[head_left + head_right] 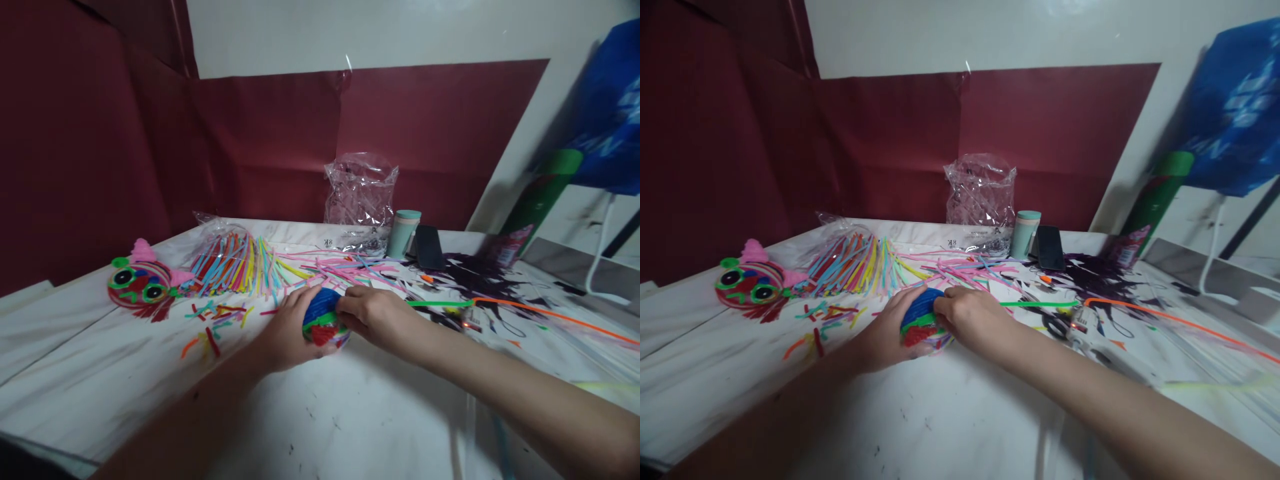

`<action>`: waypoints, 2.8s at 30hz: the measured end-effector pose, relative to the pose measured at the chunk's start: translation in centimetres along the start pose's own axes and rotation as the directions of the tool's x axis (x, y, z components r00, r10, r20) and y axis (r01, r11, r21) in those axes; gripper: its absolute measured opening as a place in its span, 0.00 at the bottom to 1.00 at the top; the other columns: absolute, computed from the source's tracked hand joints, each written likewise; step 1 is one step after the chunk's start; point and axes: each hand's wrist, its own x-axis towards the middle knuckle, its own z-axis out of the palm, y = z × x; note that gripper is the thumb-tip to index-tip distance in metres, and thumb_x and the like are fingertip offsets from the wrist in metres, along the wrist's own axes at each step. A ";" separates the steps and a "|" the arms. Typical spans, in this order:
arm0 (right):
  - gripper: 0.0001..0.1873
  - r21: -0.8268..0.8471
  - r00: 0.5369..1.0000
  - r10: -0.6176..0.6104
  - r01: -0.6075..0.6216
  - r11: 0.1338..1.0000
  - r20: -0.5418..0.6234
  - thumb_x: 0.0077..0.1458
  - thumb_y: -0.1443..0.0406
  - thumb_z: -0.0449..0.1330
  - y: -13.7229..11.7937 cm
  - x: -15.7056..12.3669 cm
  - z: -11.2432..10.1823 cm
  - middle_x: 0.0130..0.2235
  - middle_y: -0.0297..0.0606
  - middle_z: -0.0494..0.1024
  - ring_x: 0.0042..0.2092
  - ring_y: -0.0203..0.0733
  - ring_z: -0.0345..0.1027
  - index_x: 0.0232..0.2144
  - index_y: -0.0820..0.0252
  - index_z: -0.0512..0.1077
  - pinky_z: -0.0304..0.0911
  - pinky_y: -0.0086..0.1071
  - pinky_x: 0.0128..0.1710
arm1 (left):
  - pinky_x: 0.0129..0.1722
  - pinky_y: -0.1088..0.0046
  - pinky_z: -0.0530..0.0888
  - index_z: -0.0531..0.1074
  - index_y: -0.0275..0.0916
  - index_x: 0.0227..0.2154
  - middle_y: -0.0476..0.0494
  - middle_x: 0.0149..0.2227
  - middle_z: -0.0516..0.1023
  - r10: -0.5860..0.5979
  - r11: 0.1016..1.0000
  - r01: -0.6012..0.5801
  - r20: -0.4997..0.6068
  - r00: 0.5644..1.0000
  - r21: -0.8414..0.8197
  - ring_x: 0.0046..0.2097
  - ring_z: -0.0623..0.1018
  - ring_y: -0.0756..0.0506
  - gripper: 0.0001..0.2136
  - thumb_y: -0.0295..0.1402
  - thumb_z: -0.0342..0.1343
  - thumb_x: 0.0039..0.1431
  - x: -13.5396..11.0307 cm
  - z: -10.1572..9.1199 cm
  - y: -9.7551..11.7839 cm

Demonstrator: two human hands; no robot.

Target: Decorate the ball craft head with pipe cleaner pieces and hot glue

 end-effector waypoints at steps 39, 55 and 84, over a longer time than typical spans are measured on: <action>0.04 0.054 0.974 0.215 -0.219 0.974 0.069 0.49 0.68 0.58 -1.8 -0.2 -0.3 0.26 0.36 0.74 0.26 0.34 0.61 0.24 0.61 0.71 0.46 0.28 0.26 | 0.60 0.58 0.61 0.63 0.37 0.56 0.37 0.59 0.66 -0.110 0.900 0.132 0.077 0.991 -0.416 0.60 0.65 0.37 0.27 0.42 0.55 0.55 0.2 -0.6 -1.0; 0.03 0.117 0.943 0.279 -0.303 0.946 0.181 0.48 0.67 0.59 -2.2 0.2 -1.3 0.26 0.35 0.73 0.26 0.33 0.58 0.24 0.61 0.71 0.46 0.27 0.25 | 0.57 0.56 0.63 0.61 0.39 0.58 0.38 0.56 0.69 -0.112 0.883 0.156 0.125 0.986 -0.443 0.58 0.67 0.36 0.32 0.33 0.61 0.48 0.3 -0.3 -1.5; 0.04 0.124 0.973 0.230 -0.231 0.965 0.027 0.48 0.71 0.58 -0.9 -0.4 -0.7 0.27 0.36 0.75 0.29 0.36 0.65 0.24 0.61 0.72 0.55 0.27 0.30 | 0.54 0.59 0.67 0.65 0.38 0.55 0.38 0.52 0.73 -0.120 0.938 0.136 0.067 0.990 -0.319 0.55 0.70 0.37 0.28 0.35 0.60 0.49 0.3 -0.6 -1.0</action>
